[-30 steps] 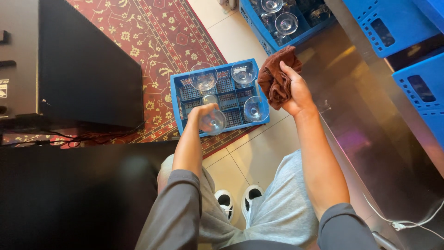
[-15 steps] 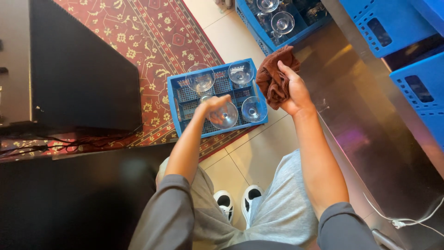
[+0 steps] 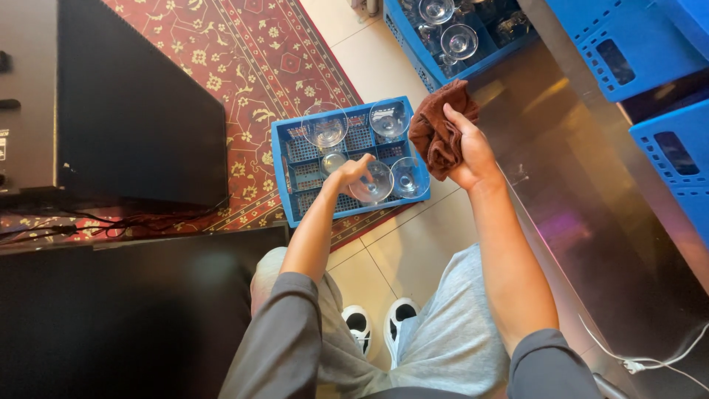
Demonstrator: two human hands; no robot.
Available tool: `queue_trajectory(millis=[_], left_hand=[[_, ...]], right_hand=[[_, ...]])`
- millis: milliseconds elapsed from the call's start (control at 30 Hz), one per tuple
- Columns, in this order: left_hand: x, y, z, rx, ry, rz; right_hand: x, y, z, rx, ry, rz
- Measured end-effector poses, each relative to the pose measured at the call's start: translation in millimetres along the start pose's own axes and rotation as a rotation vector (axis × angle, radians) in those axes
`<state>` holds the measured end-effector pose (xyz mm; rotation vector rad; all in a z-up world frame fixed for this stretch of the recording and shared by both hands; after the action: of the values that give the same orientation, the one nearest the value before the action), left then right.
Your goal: Cleaning and organizing cocktail and martini glasses in a restaurant bar area.
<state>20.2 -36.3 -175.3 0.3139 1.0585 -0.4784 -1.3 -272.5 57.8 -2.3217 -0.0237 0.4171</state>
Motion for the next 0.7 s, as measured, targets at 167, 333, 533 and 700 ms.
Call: queue_trajectory(millis=[167,333,533,700], left_hand=[[-19.2,12.6,0.9,-0.023,0.024,0.136],[4.8,5.8,-14.6,-0.075,0.073,0.029],[31.6,21.9,-24.2,0.016,0.121,-0.031],[32.3,70.8,-33.1,-0.032,0.152,0.128]], right_hand=[[-6.6,-9.4,-3.6,-0.003,0.008,0.03],[-11.6,-12.8,-6.2,-0.02,0.023,0.043],[-9.4,-12.1,-5.1,-0.027,0.011,0.014],[-11.2,-6.0,-4.8,-0.054,0.024,0.025]])
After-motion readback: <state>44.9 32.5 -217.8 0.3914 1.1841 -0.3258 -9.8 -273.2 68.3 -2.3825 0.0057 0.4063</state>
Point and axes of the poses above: each hand's wrist, its own x-axis towards the middle knuckle, its own y-axis out of the back of the hand, z = x × y, the point moved 4 cm from there along x, towards the middle knuckle, and after that the axes turned 7 degrees about y, right-handed, at the moved point
